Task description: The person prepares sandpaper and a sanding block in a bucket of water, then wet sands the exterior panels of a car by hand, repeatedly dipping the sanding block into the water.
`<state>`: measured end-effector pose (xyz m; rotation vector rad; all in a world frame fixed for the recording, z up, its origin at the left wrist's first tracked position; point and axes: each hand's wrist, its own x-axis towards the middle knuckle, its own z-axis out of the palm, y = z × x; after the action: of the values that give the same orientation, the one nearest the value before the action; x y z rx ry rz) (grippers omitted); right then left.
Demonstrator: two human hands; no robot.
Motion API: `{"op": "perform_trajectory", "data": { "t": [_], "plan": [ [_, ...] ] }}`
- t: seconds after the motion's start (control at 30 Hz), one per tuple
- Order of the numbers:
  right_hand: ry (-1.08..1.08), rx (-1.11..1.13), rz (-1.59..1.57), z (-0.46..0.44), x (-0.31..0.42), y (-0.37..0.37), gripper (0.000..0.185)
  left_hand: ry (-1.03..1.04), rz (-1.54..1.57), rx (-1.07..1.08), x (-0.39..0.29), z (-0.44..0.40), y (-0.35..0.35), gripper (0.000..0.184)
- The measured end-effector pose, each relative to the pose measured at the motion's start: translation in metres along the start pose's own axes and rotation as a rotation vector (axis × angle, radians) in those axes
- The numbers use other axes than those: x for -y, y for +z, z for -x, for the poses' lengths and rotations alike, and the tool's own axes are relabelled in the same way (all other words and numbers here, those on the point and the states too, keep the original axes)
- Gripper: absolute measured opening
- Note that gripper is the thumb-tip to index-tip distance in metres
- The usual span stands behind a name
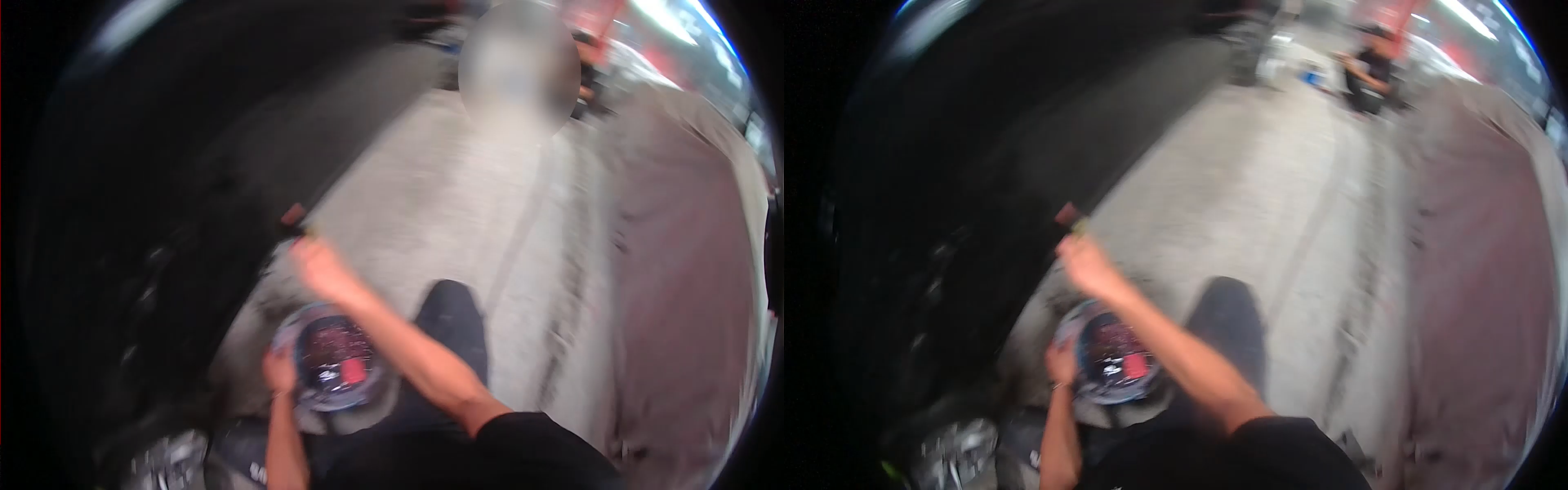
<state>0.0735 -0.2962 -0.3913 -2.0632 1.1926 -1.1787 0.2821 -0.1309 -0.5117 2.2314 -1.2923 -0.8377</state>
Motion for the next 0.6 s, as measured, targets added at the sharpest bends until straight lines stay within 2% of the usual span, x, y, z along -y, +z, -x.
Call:
{"op": "perform_trajectory", "data": {
  "t": [0.03,0.07,0.1,0.13,0.17,0.2,0.23,0.27,0.3,0.37,0.4,0.47,0.53,0.6],
  "plan": [
    [0.002,-0.142,-0.144,-0.029,0.050,-0.011,0.036,0.038,-0.063,-0.052,0.028,-0.017,0.022,0.058],
    [-0.017,-0.286,-0.291,-0.058,0.101,-0.023,0.041,0.050,-0.015,-0.107,0.031,-0.017,0.024,0.056],
    [-0.056,-0.427,-0.425,-0.087,0.151,-0.036,0.054,0.002,0.009,-0.133,0.017,-0.010,0.020,0.054],
    [-0.153,-0.480,-0.389,-0.105,0.176,-0.031,0.064,0.088,0.083,-0.159,0.005,-0.006,0.012,0.052],
    [-0.188,-0.481,-0.344,-0.111,0.203,-0.007,0.067,0.048,0.040,-0.130,0.008,-0.012,0.013,0.049],
    [-0.215,-0.492,-0.279,-0.113,0.229,0.024,0.071,0.077,-0.061,-0.026,0.035,-0.028,0.028,0.048],
    [-0.315,-0.472,-0.227,-0.105,0.249,0.052,0.074,0.192,0.091,-0.238,0.040,-0.009,0.062,0.049],
    [-0.416,-0.463,-0.168,-0.091,0.269,0.057,0.078,0.222,0.145,-0.310,0.032,0.004,0.070,0.049],
    [-0.493,-0.401,-0.077,-0.087,0.263,0.061,0.080,0.256,0.195,-0.382,0.024,0.016,0.080,0.048],
    [-0.616,-0.337,0.123,-0.098,0.228,0.045,0.078,0.139,0.096,-0.237,0.009,0.003,0.032,0.044],
    [-0.538,-0.310,0.157,-0.114,0.206,0.019,0.075,0.086,0.049,-0.174,-0.001,-0.003,0.014,0.042],
    [-0.448,-0.475,0.222,-0.155,0.159,-0.020,0.071,0.062,0.060,-0.157,-0.009,-0.006,0.013,0.040],
    [-0.249,-0.584,0.011,-0.190,0.137,-0.054,0.064,0.105,0.102,-0.170,-0.002,-0.006,0.014,0.040],
    [-0.083,-0.661,-0.144,-0.208,0.147,-0.056,0.064,0.087,0.109,-0.180,0.009,-0.011,0.020,0.041]
  ]
}}
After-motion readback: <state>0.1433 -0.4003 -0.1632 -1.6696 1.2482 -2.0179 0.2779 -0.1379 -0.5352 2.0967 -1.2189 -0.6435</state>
